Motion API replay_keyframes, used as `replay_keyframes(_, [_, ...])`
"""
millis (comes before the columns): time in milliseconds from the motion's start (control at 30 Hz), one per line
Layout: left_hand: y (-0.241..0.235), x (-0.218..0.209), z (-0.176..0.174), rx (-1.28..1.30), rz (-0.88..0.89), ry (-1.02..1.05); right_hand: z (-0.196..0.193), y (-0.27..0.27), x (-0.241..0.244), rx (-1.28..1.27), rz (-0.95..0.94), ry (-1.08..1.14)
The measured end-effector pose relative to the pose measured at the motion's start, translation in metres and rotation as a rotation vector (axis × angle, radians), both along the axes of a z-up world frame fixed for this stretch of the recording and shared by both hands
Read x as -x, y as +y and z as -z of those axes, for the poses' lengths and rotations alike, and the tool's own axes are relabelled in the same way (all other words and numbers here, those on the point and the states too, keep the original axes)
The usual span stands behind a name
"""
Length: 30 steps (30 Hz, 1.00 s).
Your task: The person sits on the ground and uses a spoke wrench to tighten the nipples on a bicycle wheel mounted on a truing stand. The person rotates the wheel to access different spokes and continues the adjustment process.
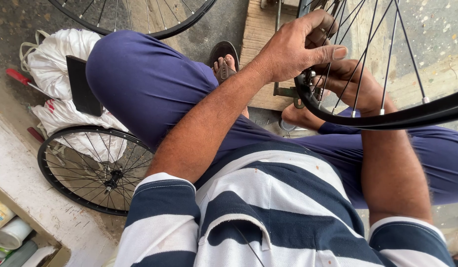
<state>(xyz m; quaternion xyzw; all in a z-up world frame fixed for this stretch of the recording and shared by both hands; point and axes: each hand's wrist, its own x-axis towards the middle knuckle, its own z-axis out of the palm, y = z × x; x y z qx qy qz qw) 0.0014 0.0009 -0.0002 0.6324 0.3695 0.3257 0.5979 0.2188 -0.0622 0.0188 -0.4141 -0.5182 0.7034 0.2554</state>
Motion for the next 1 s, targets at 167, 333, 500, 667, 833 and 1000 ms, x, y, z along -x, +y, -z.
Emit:
replay_keyframes(167, [0.000, 0.001, -0.001, -0.014, -0.012, 0.012, -0.033, -0.006, 0.054, -0.065, 0.222, -0.068])
replay_keyframes(333, [0.000, 0.000, -0.001, -0.090, -0.038, 0.045, -0.087, -0.001, 0.074, -0.367, 0.023, -0.498])
replay_keyframes(500, [0.000, 0.001, -0.004, 0.023, -0.006, 0.070, -0.076, 0.002, 0.069, -0.693, -0.197, -0.791])
replay_keyframes(667, [0.001, 0.000, -0.013, -0.025, -0.023, 0.026, -0.059, 0.007, 0.049, -0.410, -0.065, -0.416])
replay_keyframes(833, [-0.006, -0.002, -0.039, 0.094, -0.024, -0.141, -0.082, -0.021, 0.023, 0.363, 0.291, 0.126])
replay_keyframes(1000, [-0.006, -0.004, -0.060, 0.118, -0.022, -0.199, -0.049, -0.016, 0.012, 0.363, 0.092, 0.684])
